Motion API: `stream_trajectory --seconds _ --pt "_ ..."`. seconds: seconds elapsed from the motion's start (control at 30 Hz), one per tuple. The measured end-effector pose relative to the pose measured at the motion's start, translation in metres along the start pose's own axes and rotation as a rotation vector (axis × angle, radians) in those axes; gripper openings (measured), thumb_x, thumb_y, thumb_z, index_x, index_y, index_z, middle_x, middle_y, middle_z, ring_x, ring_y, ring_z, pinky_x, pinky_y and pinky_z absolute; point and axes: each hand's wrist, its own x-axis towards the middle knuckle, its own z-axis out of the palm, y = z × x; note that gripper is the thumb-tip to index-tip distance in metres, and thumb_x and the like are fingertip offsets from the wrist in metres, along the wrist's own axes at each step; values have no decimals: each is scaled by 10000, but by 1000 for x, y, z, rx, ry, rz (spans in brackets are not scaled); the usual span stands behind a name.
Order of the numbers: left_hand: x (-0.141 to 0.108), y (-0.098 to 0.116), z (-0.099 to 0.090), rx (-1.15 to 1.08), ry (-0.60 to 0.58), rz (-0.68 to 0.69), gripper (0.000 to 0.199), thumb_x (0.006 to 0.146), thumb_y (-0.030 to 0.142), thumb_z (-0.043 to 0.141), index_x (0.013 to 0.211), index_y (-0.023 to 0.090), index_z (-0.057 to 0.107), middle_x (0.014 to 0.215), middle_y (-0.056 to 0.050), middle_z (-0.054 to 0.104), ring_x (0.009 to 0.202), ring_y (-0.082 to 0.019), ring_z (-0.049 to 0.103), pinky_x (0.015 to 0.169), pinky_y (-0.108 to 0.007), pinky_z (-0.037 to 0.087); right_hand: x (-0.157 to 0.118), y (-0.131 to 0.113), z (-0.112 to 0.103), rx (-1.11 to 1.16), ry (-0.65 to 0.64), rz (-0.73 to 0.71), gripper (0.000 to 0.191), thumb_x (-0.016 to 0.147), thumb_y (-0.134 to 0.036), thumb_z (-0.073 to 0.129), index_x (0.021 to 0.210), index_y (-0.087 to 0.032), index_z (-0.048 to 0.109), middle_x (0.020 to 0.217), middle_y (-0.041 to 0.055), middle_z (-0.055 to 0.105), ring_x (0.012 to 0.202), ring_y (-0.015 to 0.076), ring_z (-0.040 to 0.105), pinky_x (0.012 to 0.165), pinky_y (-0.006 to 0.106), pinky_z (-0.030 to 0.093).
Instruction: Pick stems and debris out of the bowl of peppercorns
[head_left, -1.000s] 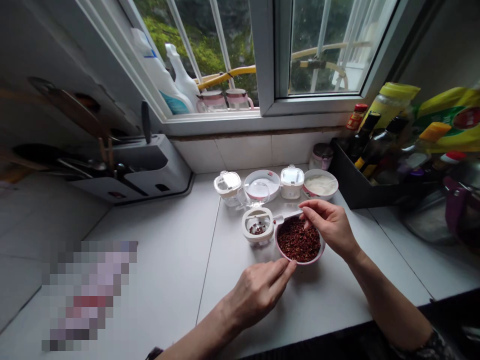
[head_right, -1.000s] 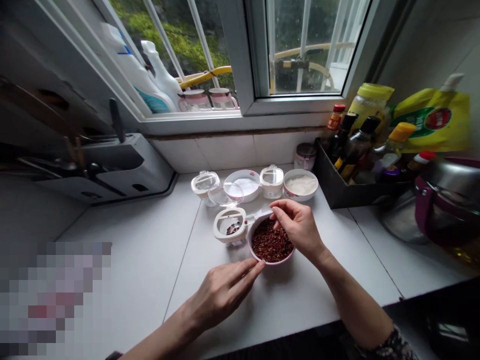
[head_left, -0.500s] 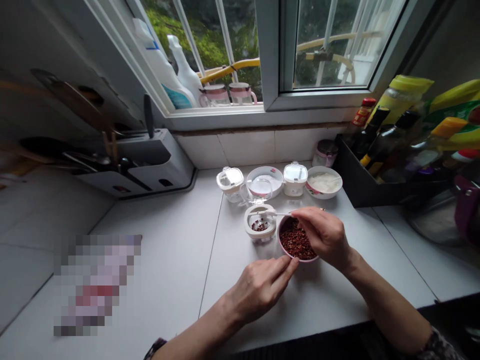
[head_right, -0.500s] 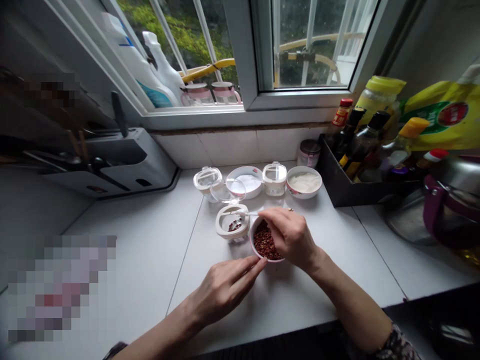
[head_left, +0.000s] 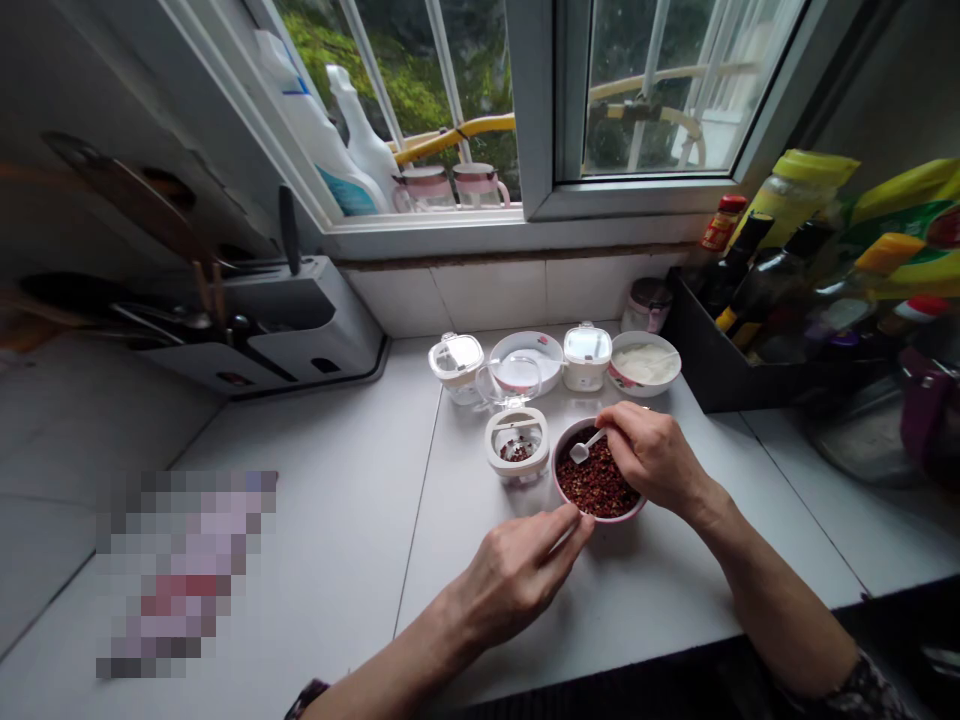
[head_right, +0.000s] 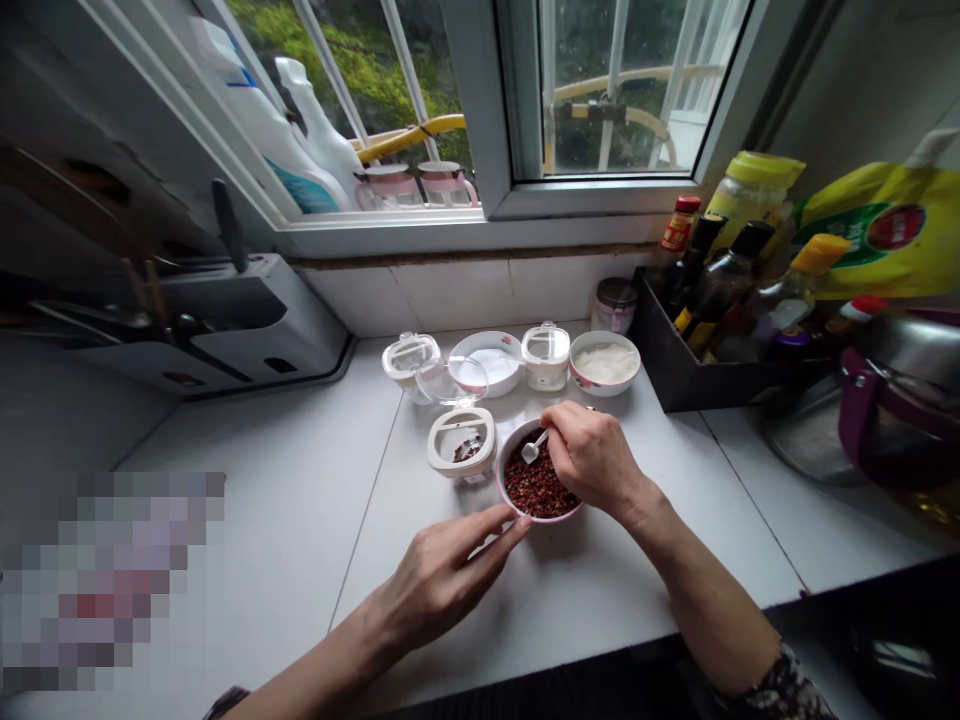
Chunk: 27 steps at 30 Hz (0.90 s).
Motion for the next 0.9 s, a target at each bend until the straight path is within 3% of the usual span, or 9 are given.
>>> stream_trajectory --seconds 0.43,0.7,0.9 --pt "0 0 0 12 0 14 243 956 56 455 1149 56 601 997 -153 698 759 -175 700 587 -252 593 2 -2 2 212 -8 109 194 864 -127 439 815 -189 616 783 46 693 711 171 635 686 281 476" --pt "-3 0 1 10 -11 7 289 960 72 458 1226 80 572 1000 -142 700 797 -171 706 635 -246 605 3 1 0 314 2 254 193 844 -162 457 787 -190 640 720 14 685 660 160 622 668 273 466" --pt "-2 0 2 20 3 12 259 955 63 466 1180 70 594 997 -147 702 778 -169 705 620 -252 611 3 0 3 330 -15 265 198 827 -169 466 782 -195 657 721 16 691 666 163 624 665 272 466"
